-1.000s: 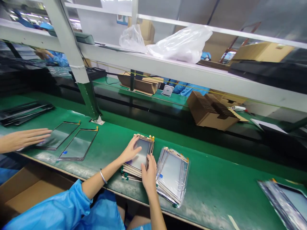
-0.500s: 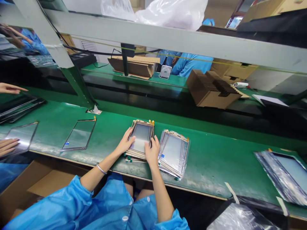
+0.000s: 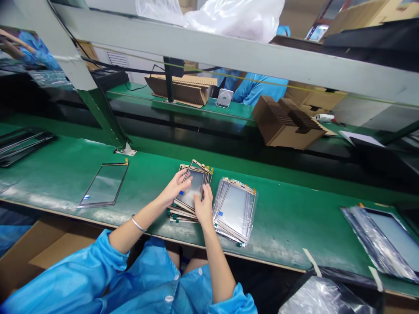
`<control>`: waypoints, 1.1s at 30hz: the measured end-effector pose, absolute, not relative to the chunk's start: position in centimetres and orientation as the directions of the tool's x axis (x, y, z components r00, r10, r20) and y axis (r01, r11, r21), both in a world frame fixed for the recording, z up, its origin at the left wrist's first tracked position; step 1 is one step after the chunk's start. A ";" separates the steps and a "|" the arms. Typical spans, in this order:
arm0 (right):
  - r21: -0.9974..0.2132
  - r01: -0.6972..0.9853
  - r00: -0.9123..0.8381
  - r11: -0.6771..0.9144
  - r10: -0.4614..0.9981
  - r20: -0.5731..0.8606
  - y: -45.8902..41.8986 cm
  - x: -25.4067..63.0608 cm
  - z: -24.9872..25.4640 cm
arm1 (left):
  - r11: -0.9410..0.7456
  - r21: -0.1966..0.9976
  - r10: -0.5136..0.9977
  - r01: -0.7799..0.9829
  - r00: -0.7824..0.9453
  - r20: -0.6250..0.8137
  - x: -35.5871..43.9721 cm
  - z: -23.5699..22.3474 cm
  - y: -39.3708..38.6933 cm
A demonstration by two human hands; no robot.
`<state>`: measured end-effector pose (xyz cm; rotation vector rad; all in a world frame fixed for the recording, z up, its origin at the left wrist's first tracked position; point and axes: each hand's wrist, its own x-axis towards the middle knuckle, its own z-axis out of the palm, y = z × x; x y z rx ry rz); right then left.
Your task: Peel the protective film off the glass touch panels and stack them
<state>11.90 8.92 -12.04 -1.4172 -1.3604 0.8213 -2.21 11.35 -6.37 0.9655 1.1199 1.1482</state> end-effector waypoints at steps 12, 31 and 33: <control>-0.998 0.063 0.124 0.012 0.992 0.019 8.9 19.0 -5.7 | 0.446 0.829 0.855 -0.337 0.435 -0.283 -4.1 -2.3 6.9; -0.920 0.372 -0.273 0.125 0.962 0.021 3.1 21.5 -1.4 | 0.378 0.923 0.626 0.068 0.716 -0.309 -6.1 0.7 2.7; -0.834 0.463 -0.350 0.301 0.926 0.140 3.0 21.3 -0.1 | 0.345 0.926 0.565 0.155 0.754 -0.337 -6.3 1.1 2.4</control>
